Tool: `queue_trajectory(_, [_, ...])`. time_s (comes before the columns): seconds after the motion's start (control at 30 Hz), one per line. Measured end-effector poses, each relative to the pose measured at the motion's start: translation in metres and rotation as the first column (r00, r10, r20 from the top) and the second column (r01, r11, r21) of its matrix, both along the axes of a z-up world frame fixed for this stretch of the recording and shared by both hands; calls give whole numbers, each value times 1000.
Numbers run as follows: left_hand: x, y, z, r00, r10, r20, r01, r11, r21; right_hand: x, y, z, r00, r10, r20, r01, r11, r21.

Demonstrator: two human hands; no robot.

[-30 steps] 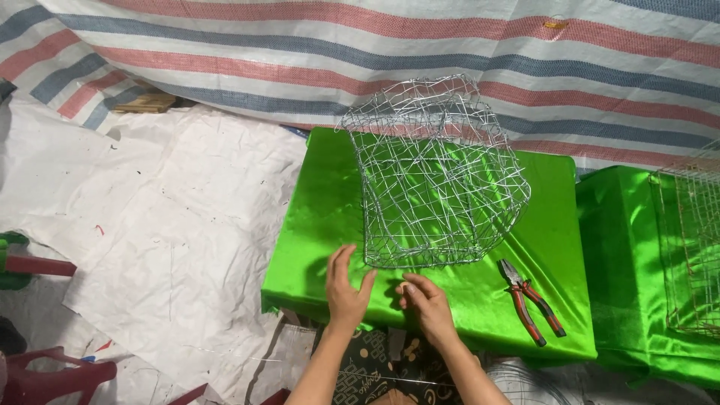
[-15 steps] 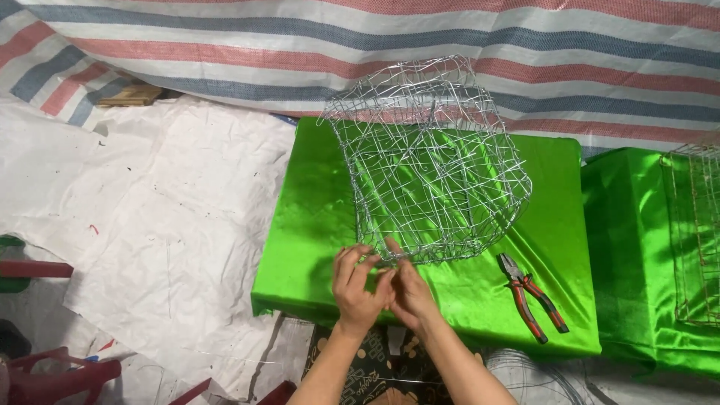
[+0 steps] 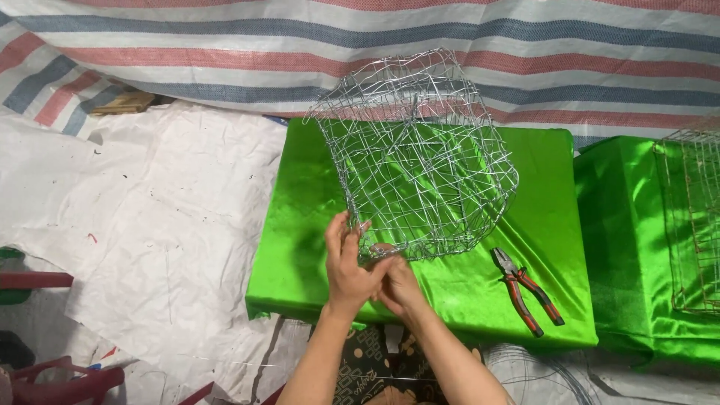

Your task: The person assembles a wire basket by hand, bending and twisting wire segments to form the structure. They manipulate the wire mesh to shape the basket and secure the joints without using tools.

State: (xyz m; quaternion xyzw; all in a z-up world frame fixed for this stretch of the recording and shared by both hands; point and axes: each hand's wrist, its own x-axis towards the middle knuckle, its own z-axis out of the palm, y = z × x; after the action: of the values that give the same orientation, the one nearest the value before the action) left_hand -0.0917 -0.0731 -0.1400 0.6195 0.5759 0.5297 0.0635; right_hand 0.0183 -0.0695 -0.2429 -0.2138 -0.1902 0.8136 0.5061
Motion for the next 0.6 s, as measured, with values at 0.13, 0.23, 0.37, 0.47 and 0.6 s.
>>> queue_trajectory(0.13, [-3, -1, 7, 1000, -25, 10, 25, 999, -28, -4, 2, -4, 1000, -8, 17, 8, 1000, 13])
queue_trajectory(0.23, [-6, 0, 13, 998, -70, -5, 69, 997, -24, -8, 2, -8, 999, -11, 35, 10, 1000, 23])
queue_trajectory(0.37, [-6, 1, 13, 994, -108, 12, 108, 994, -25, -12, 5, -16, 998, -20, 65, 17, 999, 41])
queue_trajectory(0.47, [-6, 0, 23, 994, -108, -3, 108, 994, -23, -13, 4, -41, 998, -39, 58, 37, 999, 39])
queue_trajectory(0.6, [-6, -1, 18, 995, -92, -35, 89, 993, -72, -14, 2, -38, 994, -96, 51, 94, 995, 31])
